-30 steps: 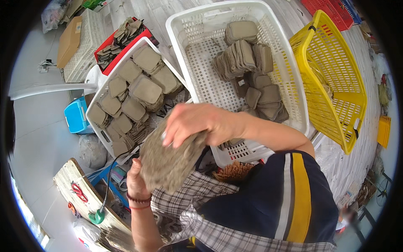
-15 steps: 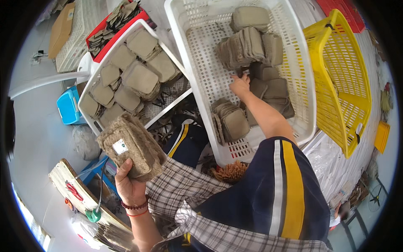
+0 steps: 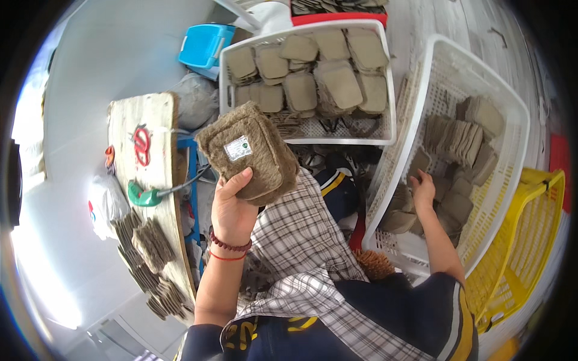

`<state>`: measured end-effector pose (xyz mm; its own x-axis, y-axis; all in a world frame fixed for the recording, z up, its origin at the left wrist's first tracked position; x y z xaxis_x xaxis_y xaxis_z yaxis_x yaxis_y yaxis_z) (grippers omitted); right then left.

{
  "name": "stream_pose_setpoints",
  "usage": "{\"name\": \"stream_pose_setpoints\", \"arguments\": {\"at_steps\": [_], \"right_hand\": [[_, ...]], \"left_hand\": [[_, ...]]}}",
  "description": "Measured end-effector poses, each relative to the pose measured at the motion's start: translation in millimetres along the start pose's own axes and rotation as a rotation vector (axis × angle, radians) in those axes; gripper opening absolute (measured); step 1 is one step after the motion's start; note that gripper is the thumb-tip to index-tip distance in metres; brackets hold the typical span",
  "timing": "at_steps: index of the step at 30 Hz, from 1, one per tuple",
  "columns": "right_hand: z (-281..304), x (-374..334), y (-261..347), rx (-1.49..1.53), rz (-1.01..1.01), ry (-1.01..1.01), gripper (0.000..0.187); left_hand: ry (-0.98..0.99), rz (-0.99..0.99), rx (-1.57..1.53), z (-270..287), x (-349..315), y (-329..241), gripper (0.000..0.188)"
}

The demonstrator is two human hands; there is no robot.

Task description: The person uses a handheld rotary tool to grind the edges of small rectangular objects. They pick up each object from a stack, grind its edges, and place it back on the table.

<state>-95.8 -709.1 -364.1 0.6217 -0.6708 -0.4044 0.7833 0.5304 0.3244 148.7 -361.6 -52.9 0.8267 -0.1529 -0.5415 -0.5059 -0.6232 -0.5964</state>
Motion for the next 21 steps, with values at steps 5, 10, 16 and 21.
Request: {"name": "stream_pose_setpoints", "arguments": {"at_steps": [5, 10, 16, 21], "right_hand": [[146, -28, 98, 0.241, 0.316, -0.354, 0.027], [260, -163, 315, 0.083, 0.967, -0.65, 0.029], [204, -306, 444, -0.125, 1.451, -0.412, 0.033], [203, -359, 454, 0.333, 1.658, -0.441, 0.028]], "left_hand": [[0.023, -0.092, -0.121, 7, -31, -23, 0.043], [0.047, -0.204, -0.155, 21, -59, -30, 0.042], [0.059, -0.229, -0.366, 53, -105, -47, 0.043], [0.099, -0.309, -0.47, 122, -151, -84, 0.029]]}}
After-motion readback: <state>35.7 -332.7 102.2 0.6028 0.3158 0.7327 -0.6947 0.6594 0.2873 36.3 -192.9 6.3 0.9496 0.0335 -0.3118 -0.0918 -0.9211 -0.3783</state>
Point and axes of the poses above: each hand's wrist, its own x-axis towards the middle knuckle, its own z-axis out of the back of the hand, y = z × x, the point moved 5 cm from there along x, towards the middle knuckle, and after that the axes turned 15 degrees about -x, right-handed, at the moved point
